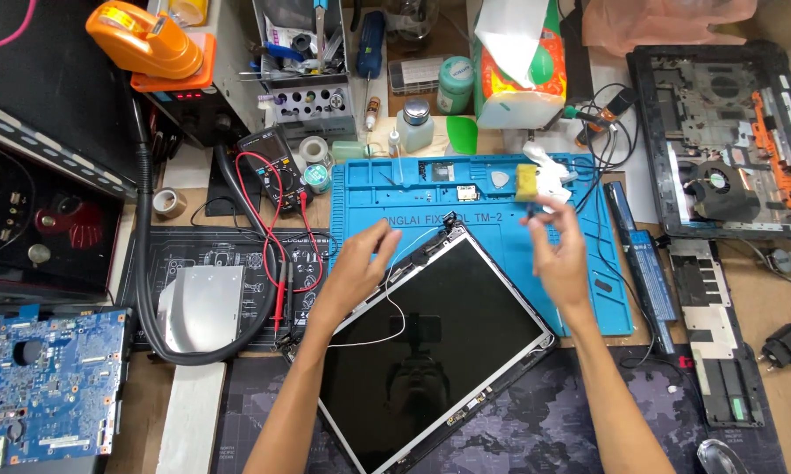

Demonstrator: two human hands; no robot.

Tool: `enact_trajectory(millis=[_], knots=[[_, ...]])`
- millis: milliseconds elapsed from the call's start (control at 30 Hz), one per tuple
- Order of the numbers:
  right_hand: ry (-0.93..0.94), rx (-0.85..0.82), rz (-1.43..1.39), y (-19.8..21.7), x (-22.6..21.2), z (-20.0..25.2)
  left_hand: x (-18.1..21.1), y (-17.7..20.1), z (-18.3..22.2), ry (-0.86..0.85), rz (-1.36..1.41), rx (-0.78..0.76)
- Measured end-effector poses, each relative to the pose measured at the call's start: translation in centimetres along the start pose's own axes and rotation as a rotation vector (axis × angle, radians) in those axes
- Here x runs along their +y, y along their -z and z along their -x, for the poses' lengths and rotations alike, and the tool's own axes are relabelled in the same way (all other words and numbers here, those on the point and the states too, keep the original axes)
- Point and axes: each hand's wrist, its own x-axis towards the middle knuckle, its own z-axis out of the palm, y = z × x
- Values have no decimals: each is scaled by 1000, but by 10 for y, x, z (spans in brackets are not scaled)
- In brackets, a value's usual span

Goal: Disassembling a laptop screen assembly and managing internal components on a repair bench.

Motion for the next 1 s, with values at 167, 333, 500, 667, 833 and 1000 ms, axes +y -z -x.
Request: enact_trajectory(millis=[167,333,500,667,833,1000], knots=[[-68,-46,-62,-3,44,12,14,-1,-24,1,-76,-30],[-44,-24,-92,-3,47,12,6,-23,-74,-143,-240,-22],[-46,-17,-117,0,46,14,-29,-62,-118,-155,-369,-18],[-42,-18,-126,0,51,13,-33,-73,-128,-119,-396,-43],[-47,-24,-123,-1,50,13,-42,-81,-129,-112,-441,-78],[-48,-28,-110,0,51,13,-38,-79,-128,-131,-425,-58]])
